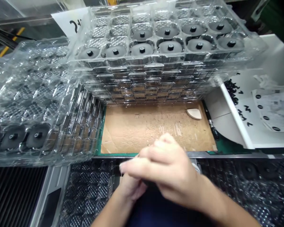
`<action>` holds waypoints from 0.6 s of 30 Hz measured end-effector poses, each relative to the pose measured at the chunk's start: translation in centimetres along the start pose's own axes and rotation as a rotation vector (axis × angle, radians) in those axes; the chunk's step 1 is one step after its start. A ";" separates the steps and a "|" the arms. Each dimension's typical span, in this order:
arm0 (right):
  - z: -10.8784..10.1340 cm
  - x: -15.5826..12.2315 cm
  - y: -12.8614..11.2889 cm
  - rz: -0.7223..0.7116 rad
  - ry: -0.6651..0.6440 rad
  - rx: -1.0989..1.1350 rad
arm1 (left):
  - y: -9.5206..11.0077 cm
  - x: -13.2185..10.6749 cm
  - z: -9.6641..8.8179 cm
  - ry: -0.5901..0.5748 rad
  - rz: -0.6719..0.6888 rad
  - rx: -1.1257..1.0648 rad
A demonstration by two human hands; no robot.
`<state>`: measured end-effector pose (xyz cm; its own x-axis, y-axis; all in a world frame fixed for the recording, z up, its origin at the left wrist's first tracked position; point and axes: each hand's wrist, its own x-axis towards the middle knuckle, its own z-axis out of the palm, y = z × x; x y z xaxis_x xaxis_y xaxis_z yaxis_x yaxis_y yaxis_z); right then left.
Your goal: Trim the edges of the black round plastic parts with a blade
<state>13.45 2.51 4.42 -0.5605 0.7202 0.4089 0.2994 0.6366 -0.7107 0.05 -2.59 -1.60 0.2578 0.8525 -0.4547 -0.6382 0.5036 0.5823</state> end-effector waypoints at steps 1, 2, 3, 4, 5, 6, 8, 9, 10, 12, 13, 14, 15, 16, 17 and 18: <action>0.1 -0.3 1.0 0.068 0.020 0.040 | 0.0 0.0 -0.1 -0.006 0.009 -0.012; 0.2 -0.9 2.2 0.193 0.045 0.048 | 0.1 -0.1 -0.2 -0.018 0.010 -0.039; 0.4 -1.7 3.5 0.340 0.072 0.039 | 0.3 -0.2 -0.4 -0.024 0.012 -0.076; 0.7 -2.7 4.9 0.507 0.079 0.001 | 0.5 -0.2 -0.6 -0.019 0.018 -0.117; 1.2 -3.9 6.2 0.586 0.077 -0.028 | 0.7 -0.3 -0.7 -0.010 0.024 -0.158; 1.9 -5.2 7.3 0.626 0.068 -0.044 | 0.9 -0.4 -0.9 0.003 0.027 -0.196; 3.3 -7.7 8.7 0.644 0.029 -0.045 | 1.2 -0.5 -1.0 0.029 0.028 -0.239; 3.9 -8.7 8.9 0.647 0.012 -0.038 | 1.3 -0.5 -1.0 0.042 0.023 -0.249; 4.3 -9.4 8.9 0.651 0.001 -0.030 | 1.4 -0.5 -0.9 0.054 0.018 -0.254; 4.2 -9.6 8.1 0.665 0.017 -0.019 | 1.3 -0.5 -0.7 0.071 0.007 -0.244; 3.7 -9.1 7.4 0.674 0.044 -0.016 | 1.3 -0.5 -0.5 0.076 0.004 -0.229; 3.1 -8.3 6.4 0.683 0.076 -0.015 | 1.2 -0.5 -0.2 0.080 0.002 -0.207; 2.4 -7.2 5.3 0.683 0.128 -0.014 | 1.1 -0.5 0.0 0.085 0.007 -0.182; 1.7 -6.1 4.1 0.662 0.185 -0.011 | 1.1 -0.5 0.3 0.094 0.017 -0.155; 1.1 -4.9 2.7 0.614 0.235 -0.007 | 1.0 -0.5 0.5 0.097 0.029 -0.128; 0.7 -3.9 1.4 0.513 0.310 0.002 | 0.9 -0.5 0.7 0.095 0.042 -0.104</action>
<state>15.51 0.41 1.45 -0.0931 0.9825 0.1612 0.4706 0.1861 -0.8625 -0.16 -2.41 -0.38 0.1624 0.8528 -0.4964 -0.7199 0.4464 0.5314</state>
